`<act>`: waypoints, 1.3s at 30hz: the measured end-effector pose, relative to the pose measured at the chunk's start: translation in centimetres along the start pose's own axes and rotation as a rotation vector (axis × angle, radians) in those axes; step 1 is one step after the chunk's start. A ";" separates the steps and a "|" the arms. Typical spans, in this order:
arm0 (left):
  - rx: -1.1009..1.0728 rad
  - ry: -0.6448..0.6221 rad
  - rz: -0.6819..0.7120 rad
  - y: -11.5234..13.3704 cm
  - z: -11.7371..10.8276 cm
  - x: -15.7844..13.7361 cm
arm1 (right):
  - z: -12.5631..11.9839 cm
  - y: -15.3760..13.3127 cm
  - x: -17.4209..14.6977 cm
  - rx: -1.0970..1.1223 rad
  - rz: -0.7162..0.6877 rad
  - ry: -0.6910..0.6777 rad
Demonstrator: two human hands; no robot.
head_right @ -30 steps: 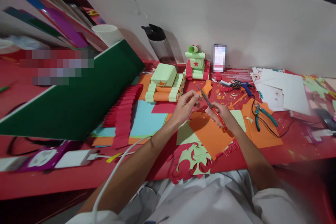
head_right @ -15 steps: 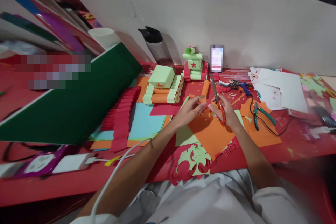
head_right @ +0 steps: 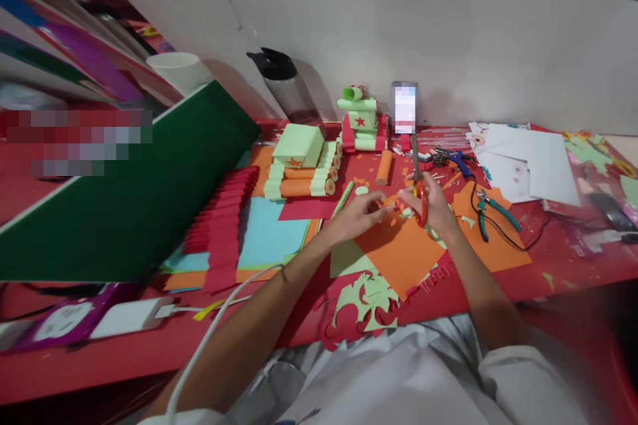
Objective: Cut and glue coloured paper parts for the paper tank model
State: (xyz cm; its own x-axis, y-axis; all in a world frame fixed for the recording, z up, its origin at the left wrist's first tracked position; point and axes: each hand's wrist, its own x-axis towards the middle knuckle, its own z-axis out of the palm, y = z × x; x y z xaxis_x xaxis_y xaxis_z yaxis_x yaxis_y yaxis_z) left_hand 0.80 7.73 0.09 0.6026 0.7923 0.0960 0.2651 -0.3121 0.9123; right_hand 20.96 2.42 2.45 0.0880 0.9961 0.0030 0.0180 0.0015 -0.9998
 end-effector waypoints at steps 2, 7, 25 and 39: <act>-0.002 -0.031 0.000 0.3 0.1 -0.1 | 0.5 0.3 -0.2 -0.009 0.014 -0.040; -0.048 -0.071 0.002 0.4 -0.1 -0.1 | 0.9 0.6 -0.4 -0.024 0.023 -0.066; -0.221 0.080 0.001 -0.4 0.1 0.3 | 0.8 0.9 -0.3 0.008 0.004 -0.082; -0.399 0.073 -0.060 0.3 0.4 0.3 | 0.8 0.3 -0.5 0.017 0.007 -0.096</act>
State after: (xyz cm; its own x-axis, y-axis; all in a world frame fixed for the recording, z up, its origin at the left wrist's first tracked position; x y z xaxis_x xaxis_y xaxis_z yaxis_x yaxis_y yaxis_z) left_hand 1.35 7.69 0.27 0.5359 0.8426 0.0526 -0.0229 -0.0477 0.9986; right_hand 20.12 2.02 2.15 -0.0075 1.0000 -0.0050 0.0003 -0.0050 -1.0000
